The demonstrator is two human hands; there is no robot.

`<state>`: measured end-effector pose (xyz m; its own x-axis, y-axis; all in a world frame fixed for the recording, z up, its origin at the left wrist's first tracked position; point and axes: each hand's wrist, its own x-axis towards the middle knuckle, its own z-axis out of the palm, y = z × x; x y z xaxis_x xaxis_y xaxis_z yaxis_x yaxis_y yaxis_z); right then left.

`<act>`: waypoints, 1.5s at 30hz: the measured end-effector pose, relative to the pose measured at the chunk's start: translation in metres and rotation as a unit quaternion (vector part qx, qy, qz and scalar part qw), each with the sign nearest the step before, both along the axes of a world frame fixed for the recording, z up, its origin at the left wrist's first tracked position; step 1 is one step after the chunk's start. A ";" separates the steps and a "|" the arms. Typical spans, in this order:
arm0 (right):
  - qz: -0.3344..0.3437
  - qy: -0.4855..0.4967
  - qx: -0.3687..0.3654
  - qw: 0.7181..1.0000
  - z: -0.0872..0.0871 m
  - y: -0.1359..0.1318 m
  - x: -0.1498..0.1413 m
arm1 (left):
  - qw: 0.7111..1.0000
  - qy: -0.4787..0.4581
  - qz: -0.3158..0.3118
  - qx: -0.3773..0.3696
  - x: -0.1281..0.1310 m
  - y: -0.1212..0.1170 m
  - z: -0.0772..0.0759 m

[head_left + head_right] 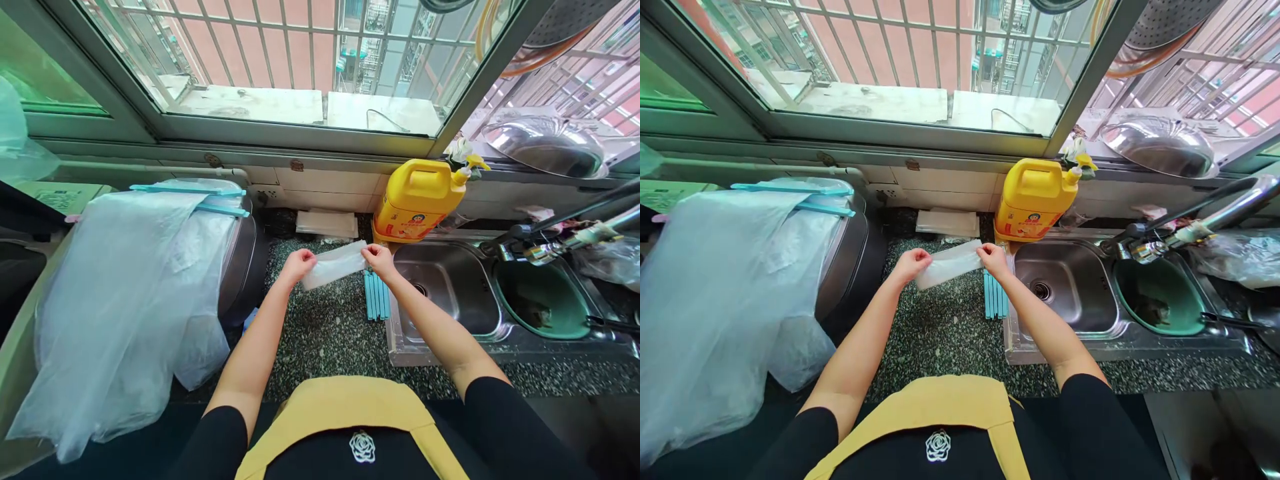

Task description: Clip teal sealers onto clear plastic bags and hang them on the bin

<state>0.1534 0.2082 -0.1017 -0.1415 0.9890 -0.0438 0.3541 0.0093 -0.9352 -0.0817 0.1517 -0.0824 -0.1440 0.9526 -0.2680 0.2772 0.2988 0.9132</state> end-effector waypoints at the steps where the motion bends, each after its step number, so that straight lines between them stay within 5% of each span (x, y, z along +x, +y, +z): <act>1: -0.005 -0.007 0.008 1.000 -0.001 0.015 -0.003 | 0.999 0.028 0.028 0.019 -0.004 0.016 0.005; 6: -0.038 -0.106 0.011 0.994 -0.006 0.086 -0.030 | 0.971 0.215 0.096 0.051 -0.015 0.095 0.025; 10: -0.065 -0.165 -0.011 0.984 -0.021 0.126 -0.048 | 0.961 0.257 0.085 0.050 -0.017 0.142 0.012; 15: -0.076 -0.227 -0.039 0.970 -0.036 0.140 -0.055 | 0.949 0.303 0.082 0.042 -0.021 0.162 -0.016; 19: -0.069 -0.246 -0.003 0.967 -0.021 0.132 -0.058 | 0.935 0.318 0.135 0.074 -0.015 0.156 -0.012; 23: 0.001 -0.189 0.125 0.974 0.022 0.118 -0.088 | 0.897 0.239 0.212 0.307 0.004 0.135 0.032; 26: 0.090 -0.128 0.201 0.967 0.070 0.101 -0.135 | 0.828 0.169 0.241 0.477 0.009 0.119 0.093; 29: 0.168 -0.141 0.229 0.948 0.116 0.078 -0.192 | 0.792 0.128 0.262 0.536 -0.019 0.107 0.163; 32: 0.242 -0.170 0.249 0.922 0.150 0.057 -0.242 | 0.823 0.172 0.266 0.471 -0.079 0.094 0.217; 35: 0.269 -0.225 0.248 0.903 0.167 0.040 -0.274 | 0.867 0.286 0.276 0.300 -0.145 0.070 0.238; 40: 0.264 -0.340 0.244 0.869 0.176 0.026 -0.295 | 0.869 0.422 0.257 0.009 -0.217 0.023 0.225; 45: 0.241 -0.340 0.271 0.868 0.179 0.019 -0.299 | 0.878 0.415 0.232 -0.057 -0.241 0.006 0.213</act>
<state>-0.1453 0.2273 0.0777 -0.6683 0.7234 0.1730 0.6549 0.6826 -0.3242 -0.3228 0.1573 0.1301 -0.7001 0.7136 0.0239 0.6576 0.6314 0.4109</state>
